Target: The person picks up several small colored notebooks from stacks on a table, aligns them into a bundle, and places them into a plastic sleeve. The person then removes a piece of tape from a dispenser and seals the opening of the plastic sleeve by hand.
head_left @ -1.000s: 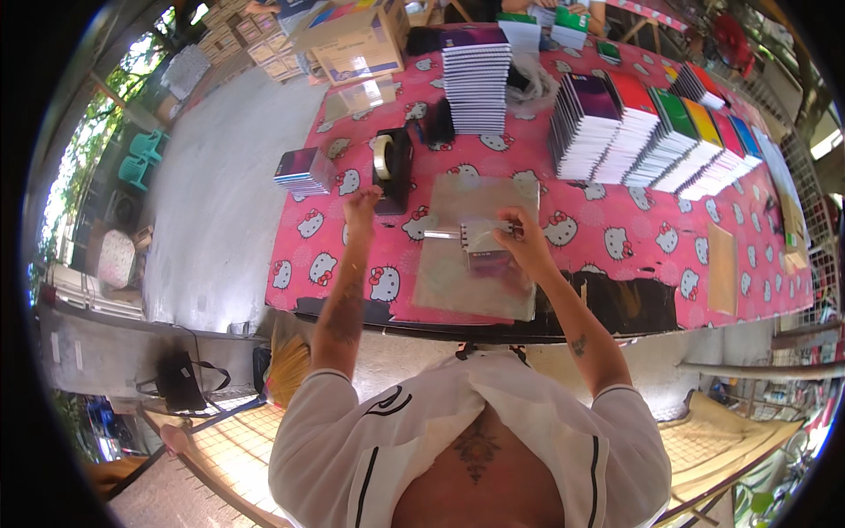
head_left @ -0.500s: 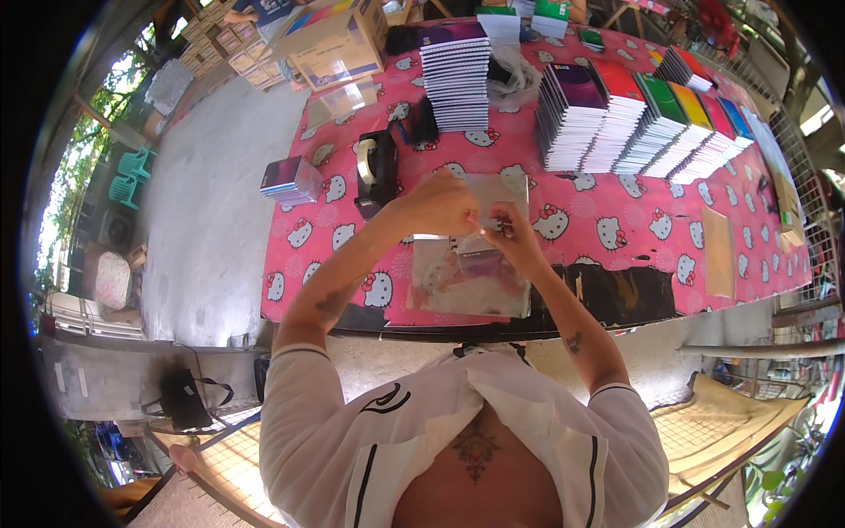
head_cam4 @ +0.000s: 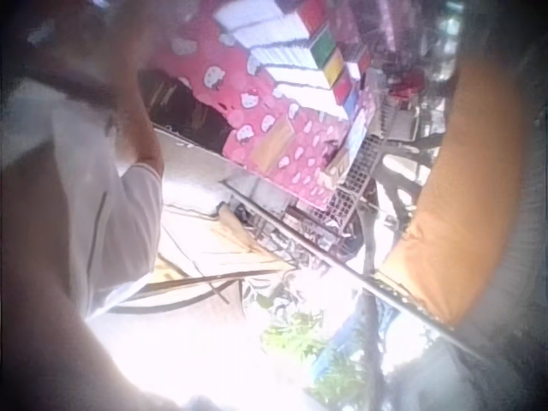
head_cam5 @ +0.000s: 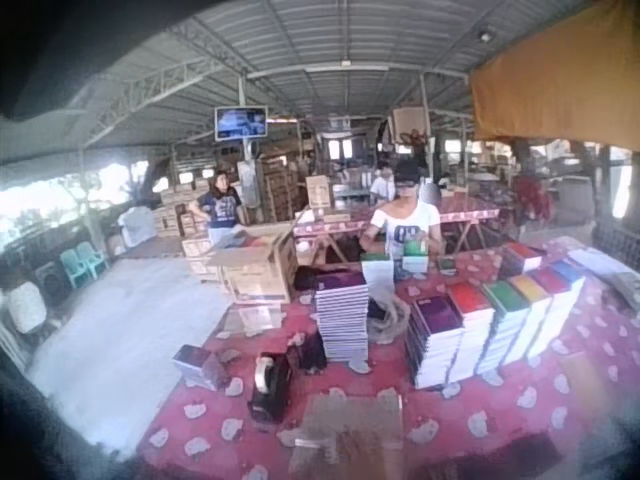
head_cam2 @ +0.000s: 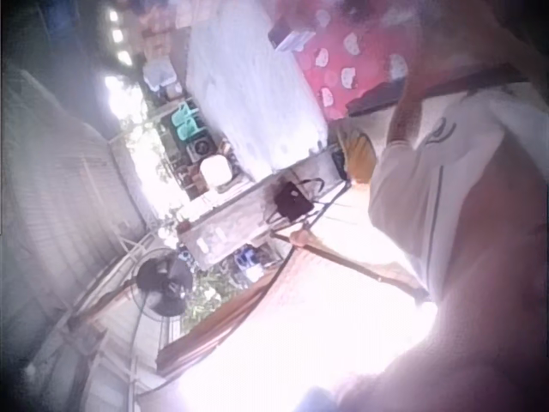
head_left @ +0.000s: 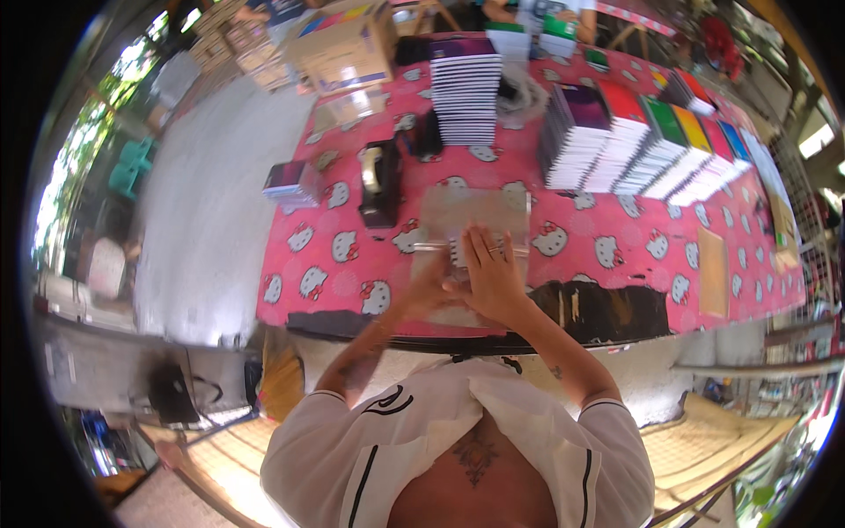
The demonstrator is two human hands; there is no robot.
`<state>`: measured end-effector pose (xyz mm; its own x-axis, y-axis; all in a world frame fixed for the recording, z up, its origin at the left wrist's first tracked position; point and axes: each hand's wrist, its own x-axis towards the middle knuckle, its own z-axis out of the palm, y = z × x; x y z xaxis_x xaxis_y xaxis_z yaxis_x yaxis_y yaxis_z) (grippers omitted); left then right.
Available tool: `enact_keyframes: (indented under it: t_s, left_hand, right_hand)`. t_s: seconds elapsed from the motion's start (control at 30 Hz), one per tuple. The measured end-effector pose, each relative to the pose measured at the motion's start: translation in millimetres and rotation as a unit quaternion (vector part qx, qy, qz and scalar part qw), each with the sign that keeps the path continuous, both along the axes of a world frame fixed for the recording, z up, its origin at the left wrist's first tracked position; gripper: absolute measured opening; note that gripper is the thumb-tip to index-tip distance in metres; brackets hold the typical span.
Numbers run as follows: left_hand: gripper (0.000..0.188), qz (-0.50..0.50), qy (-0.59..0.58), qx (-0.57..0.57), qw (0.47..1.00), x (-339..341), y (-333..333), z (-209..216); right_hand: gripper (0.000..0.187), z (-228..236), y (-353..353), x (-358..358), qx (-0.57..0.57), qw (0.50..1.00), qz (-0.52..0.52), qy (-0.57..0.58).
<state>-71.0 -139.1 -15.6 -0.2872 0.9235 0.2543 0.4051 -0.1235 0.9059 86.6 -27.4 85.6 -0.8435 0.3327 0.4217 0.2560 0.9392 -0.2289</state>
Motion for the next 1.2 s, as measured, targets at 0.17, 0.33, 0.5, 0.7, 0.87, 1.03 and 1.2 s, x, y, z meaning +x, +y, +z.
enact_keyframes:
  t_s: [0.17,0.33,0.5,0.7,0.87,1.03,1.2]
  left_hand:
    - [0.065,0.192,0.178,0.007,0.965,-2.1,-5.2,32.8]
    - [0.061,0.453,0.019,0.132,0.882,-157.6,-65.7,130.9]
    - [0.068,0.575,-0.190,0.054,0.794,-350.3,-94.2,118.5]
    - [0.075,0.687,-0.108,-0.128,0.707,-381.5,-51.5,102.7]
    - [0.075,0.609,-0.069,-0.157,0.775,-375.6,-22.1,86.1]
    - [0.074,0.785,0.190,-0.145,0.571,-403.3,-87.2,105.6]
    - [0.039,0.323,0.180,0.221,0.902,-82.9,161.1,187.1]
  right_hand:
    - [0.075,43.8,-40.7,0.9,0.005,0.977,0.205,-0.065]
    - [0.061,44.9,-52.3,5.5,-0.128,0.958,0.256,0.006]
    - [0.055,14.6,-45.4,11.8,-0.233,0.952,0.199,-0.027]
    - [0.047,-26.6,-45.2,37.3,-0.307,0.939,0.148,-0.036]
    - [0.046,-44.2,-32.7,71.0,-0.276,0.957,0.090,-0.026]
    - [0.055,-26.6,35.5,117.5,-0.213,0.977,0.027,0.008]
    - [0.064,39.9,190.2,214.7,-0.045,0.964,-0.235,0.117]
